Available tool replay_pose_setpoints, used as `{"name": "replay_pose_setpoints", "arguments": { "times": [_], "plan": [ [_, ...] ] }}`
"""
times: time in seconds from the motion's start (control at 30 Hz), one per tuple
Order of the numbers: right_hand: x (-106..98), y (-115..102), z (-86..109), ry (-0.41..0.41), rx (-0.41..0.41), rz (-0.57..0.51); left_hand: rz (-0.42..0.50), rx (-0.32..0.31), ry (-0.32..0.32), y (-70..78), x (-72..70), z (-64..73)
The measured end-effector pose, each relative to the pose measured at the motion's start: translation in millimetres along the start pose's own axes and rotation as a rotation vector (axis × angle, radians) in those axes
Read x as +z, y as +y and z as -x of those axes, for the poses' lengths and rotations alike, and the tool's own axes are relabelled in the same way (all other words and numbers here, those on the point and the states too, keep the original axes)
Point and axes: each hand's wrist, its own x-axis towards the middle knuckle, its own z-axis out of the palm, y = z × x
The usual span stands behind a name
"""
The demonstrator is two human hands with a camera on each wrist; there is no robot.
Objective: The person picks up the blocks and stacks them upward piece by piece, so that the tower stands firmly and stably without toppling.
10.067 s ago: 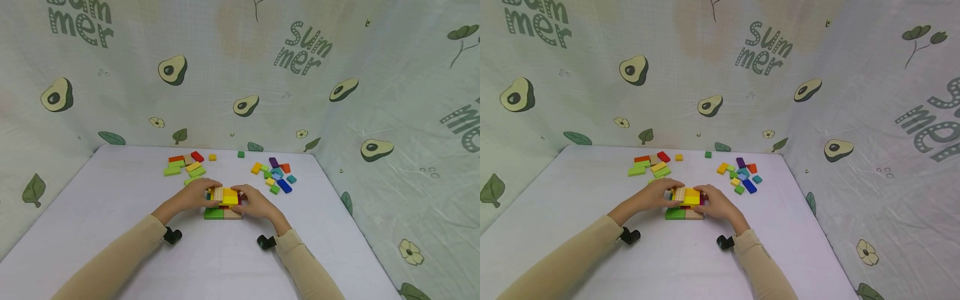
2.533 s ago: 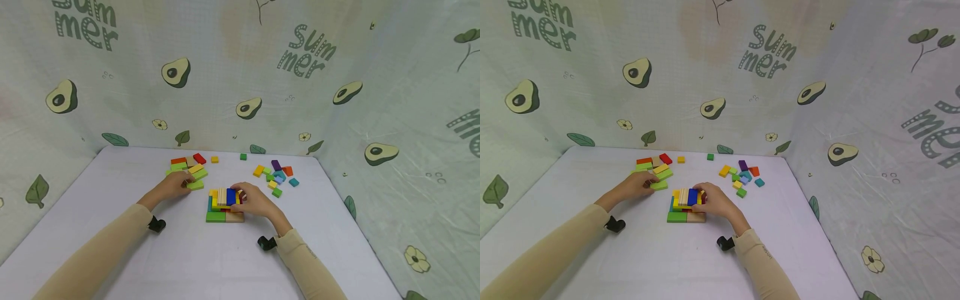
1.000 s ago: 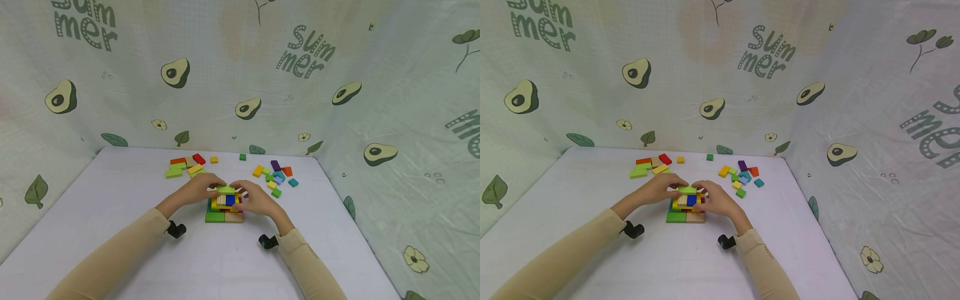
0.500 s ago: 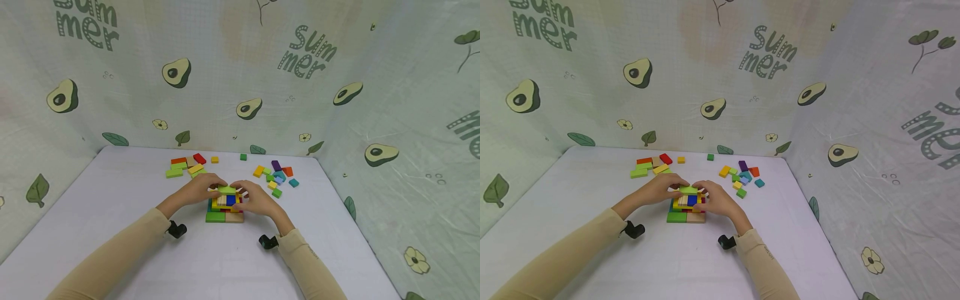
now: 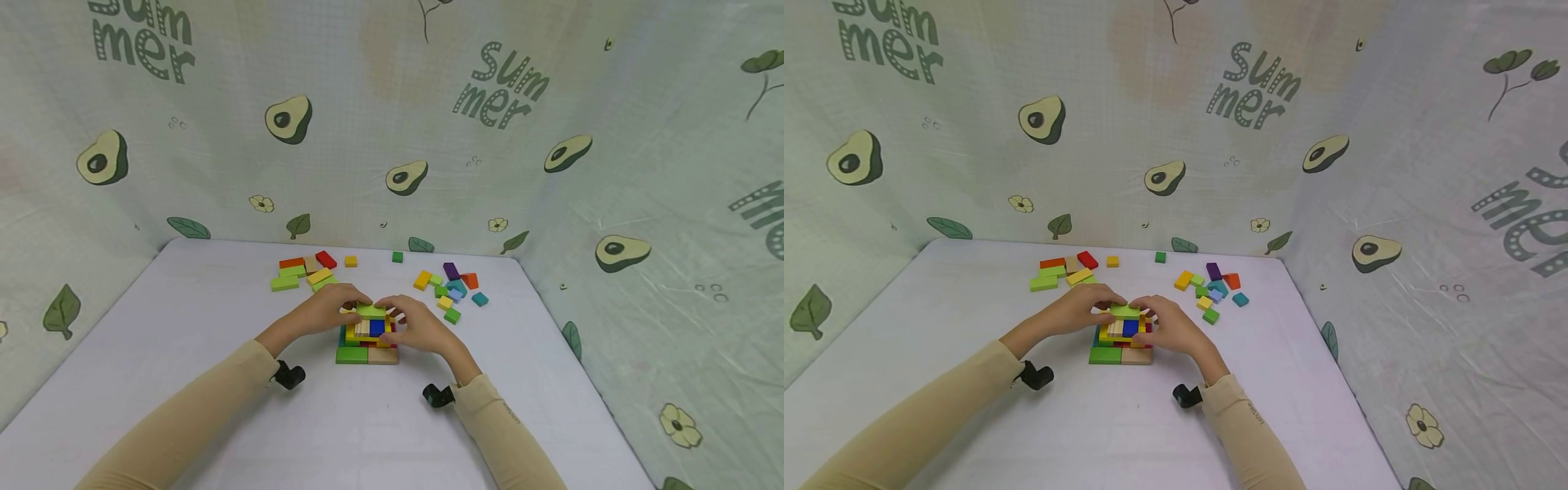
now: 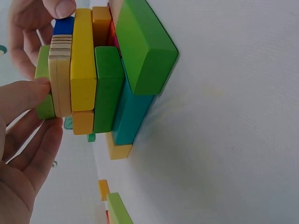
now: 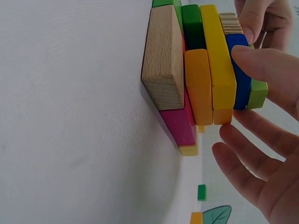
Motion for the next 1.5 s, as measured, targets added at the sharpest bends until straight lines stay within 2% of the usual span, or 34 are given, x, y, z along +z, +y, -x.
{"name": "replay_pose_setpoints", "arguments": {
  "times": [0.23,0.53,0.7,0.87,1.13,1.33,1.5],
  "plan": [
    [0.2,-0.7,0.6,0.005,-0.001,-0.021,0.012,0.01,-0.004,-2.9,-1.4,2.5],
    [0.7,0.5,-1.1,0.001,0.002,-0.022,0.043,-0.047,-0.011,-20.7,-15.0,8.6],
    [0.3,-0.4,-0.8,0.003,-0.004,-0.022,0.024,-0.09,0.047,-38.2,-23.7,11.2],
    [0.7,0.3,-0.7,0.002,0.008,-0.018,-0.02,-0.165,0.106,-57.3,-25.8,12.3],
    [1.3,0.0,0.0,0.006,0.006,-0.027,-0.039,-0.269,0.115,-83.3,-22.0,2.0],
    [0.8,-1.5,0.7,0.009,0.005,-0.038,-0.078,-0.268,0.089,-94.4,-17.7,-10.7],
    [1.1,-0.9,0.5,0.008,0.007,-0.038,-0.105,-0.261,0.079,-98.5,-13.0,-12.4]
  ]
}}
